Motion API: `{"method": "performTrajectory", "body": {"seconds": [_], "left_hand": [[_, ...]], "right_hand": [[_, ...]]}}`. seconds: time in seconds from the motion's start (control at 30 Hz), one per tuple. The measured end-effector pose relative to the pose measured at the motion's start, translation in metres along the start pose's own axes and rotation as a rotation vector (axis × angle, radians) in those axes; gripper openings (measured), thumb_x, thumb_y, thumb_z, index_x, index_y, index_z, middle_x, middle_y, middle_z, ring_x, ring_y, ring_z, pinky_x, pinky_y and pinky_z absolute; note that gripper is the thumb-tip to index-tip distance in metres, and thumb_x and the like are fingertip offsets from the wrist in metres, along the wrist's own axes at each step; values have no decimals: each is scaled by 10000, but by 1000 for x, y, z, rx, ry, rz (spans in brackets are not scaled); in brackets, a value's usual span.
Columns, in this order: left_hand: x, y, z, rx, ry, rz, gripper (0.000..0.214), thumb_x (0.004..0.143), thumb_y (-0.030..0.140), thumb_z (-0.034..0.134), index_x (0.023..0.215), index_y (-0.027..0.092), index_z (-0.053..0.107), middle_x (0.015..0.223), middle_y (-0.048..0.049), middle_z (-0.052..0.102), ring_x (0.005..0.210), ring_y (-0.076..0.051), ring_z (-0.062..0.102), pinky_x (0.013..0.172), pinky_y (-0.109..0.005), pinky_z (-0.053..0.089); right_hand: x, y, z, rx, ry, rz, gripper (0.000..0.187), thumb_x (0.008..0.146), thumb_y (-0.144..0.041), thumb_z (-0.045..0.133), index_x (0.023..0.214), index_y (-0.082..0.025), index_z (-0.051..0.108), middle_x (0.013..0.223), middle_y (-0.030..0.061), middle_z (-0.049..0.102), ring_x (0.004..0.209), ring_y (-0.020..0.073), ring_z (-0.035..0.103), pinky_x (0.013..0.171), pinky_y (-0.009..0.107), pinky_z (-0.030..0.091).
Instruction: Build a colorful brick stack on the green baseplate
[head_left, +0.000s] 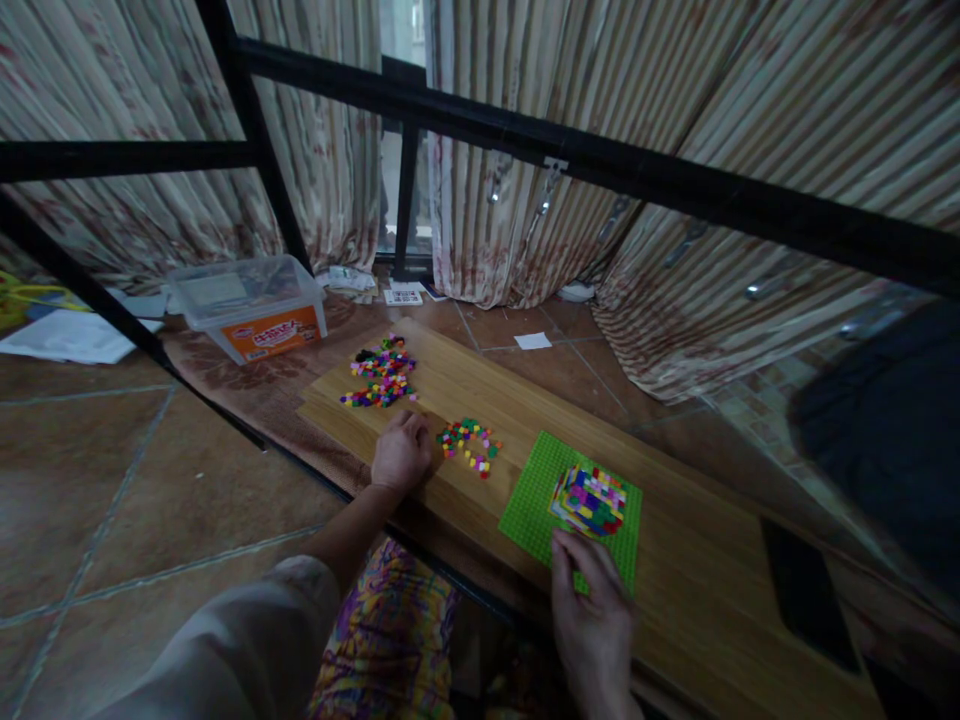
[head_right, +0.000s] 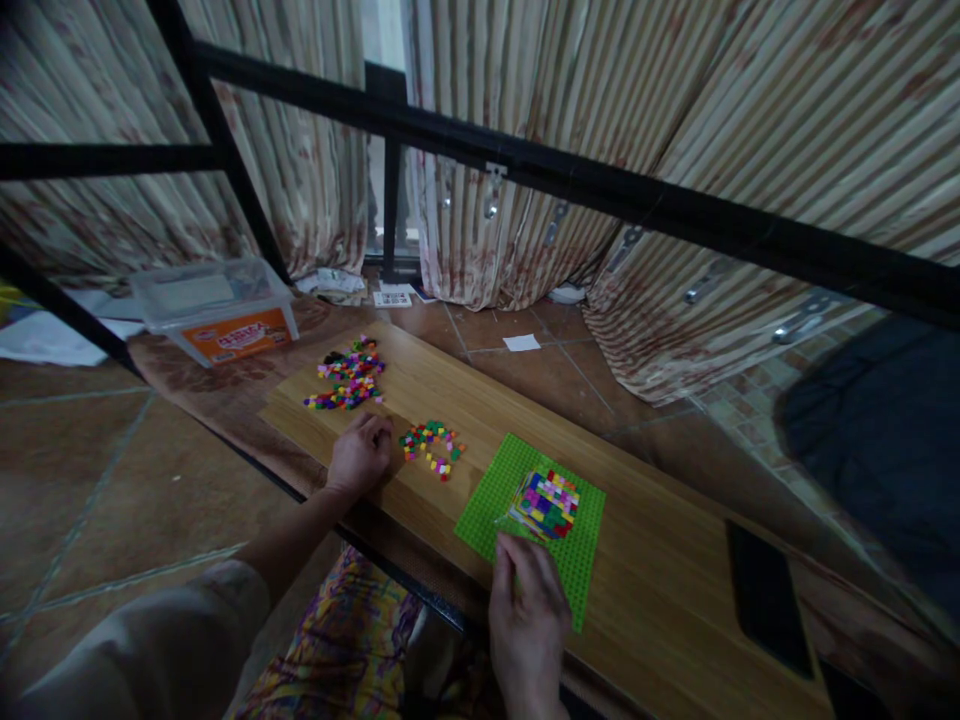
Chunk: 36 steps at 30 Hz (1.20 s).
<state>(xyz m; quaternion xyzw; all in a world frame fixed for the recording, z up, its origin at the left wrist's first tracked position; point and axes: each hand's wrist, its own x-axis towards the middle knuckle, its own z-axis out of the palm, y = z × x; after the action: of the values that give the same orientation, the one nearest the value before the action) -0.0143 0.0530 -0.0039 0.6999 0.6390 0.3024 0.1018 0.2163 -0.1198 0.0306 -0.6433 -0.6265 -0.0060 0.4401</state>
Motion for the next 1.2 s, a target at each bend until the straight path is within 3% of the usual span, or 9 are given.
{"method": "performTrajectory", "body": {"seconds": [0.1,0.27,0.47,0.63,0.9,1.2], "left_hand": [[0,0,0,-7,-1,-2,186,865,207,433,858,198,618,934,-60,614,867,-179,589,732,-276,436],[0,1,0,-14,-8,-6,180,863,193,434,820,203,609,904,-50,604,842,-161,586,739,-261,441],[-1,0,0,-12,-9,-8,195,880,206,422,852,204,615,903,-54,602,839,-164,589,751,-268,452],[-1,1,-1,-26,-23,-11,196,883,201,422,834,202,611,922,-57,604,862,-162,592,768,-264,456],[-1,1,1,-28,-13,-9,194,879,192,419,858,198,612,922,-58,606,856,-165,594,767,-268,460],[-1,0,1,-19,7,-2,193,874,210,434,863,206,627,903,-53,611,844,-170,598,755,-268,461]], "right_hand": [[-1,-9,20,21,-114,16,180,932,-246,501,945,-203,676,893,34,690,828,144,638,769,255,498],[23,-14,58,26,-140,19,250,950,-266,444,944,-191,682,859,54,677,808,168,628,748,288,489],[63,-4,89,-66,-223,-42,276,931,-217,429,966,-191,701,852,57,650,808,180,608,742,301,474],[80,7,107,-111,-320,-108,265,874,-151,491,1015,-209,707,870,45,639,834,178,595,778,298,469],[79,10,115,-176,-358,-136,219,882,-177,509,898,-241,718,865,41,629,822,180,580,749,284,443],[67,4,102,-167,-336,-125,275,898,-149,452,973,-230,704,889,49,659,855,179,597,767,282,442]]}}
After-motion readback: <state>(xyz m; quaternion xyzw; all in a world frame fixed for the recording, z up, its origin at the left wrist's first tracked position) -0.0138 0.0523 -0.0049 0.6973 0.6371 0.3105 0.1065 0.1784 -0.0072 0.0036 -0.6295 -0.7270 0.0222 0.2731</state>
